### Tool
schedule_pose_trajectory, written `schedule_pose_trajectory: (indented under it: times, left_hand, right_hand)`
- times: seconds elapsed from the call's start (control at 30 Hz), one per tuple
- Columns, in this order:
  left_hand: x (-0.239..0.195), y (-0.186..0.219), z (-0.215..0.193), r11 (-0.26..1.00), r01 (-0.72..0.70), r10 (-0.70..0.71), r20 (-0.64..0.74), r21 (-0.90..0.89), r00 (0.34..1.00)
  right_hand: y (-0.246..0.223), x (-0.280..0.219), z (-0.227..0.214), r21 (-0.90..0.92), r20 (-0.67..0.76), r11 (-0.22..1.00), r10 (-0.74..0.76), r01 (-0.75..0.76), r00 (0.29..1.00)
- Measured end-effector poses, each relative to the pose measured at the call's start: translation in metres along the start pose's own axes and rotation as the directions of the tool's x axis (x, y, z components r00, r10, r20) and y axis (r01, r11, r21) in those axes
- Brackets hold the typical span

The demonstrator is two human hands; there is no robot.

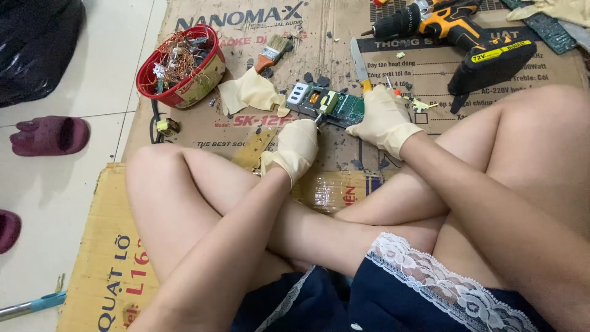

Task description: The person sits cross-legged on the floor and uses a screwdriver to unscrew and remove a metal bracket from a small circuit board. They then use a utility knife to scrape or cut material on the board's surface.

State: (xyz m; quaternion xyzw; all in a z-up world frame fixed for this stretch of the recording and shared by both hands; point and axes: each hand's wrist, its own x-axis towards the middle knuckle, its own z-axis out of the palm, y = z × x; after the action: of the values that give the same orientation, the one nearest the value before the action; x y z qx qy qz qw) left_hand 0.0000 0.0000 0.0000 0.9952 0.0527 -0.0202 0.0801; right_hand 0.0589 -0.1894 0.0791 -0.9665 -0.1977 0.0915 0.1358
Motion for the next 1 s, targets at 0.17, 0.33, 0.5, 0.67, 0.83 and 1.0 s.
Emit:
schedule_pose_trajectory:
  times: [0.17,0.33,0.5,0.67,0.83,1.0]
  left_hand:
    - [0.0,0.012,-0.01,0.973,0.158,-0.147,0.075,-0.17,0.986]
    - [0.028,-0.013,0.031,0.456,0.57,-0.349,0.452,-0.683,0.821]
    - [0.036,-0.046,0.035,0.006,0.525,-0.028,0.525,-0.851,0.851]
    - [0.017,-0.022,-0.001,-0.161,0.554,-0.092,0.571,-0.817,0.816]
    - [-0.008,-0.004,0.006,-0.134,0.546,-0.131,0.561,-0.827,0.817]
    - [-0.01,0.01,0.037,0.093,0.618,-0.185,0.597,-0.781,0.781]
  right_hand:
    - [0.008,0.008,0.012,0.035,-0.031,0.999,-0.014,0.015,0.999]
    - [0.012,0.01,0.02,-0.183,-0.077,0.981,-0.079,0.064,0.994]
    - [0.018,0.008,0.012,-0.053,-0.072,0.996,-0.078,0.074,0.994]
    - [0.029,0.008,0.001,0.041,-0.096,0.984,-0.168,0.172,0.981]
    - [0.086,0.015,0.006,0.325,-0.194,0.945,0.089,-0.021,0.977]
    - [0.103,0.036,0.027,0.112,-0.118,0.946,0.316,-0.303,0.941]
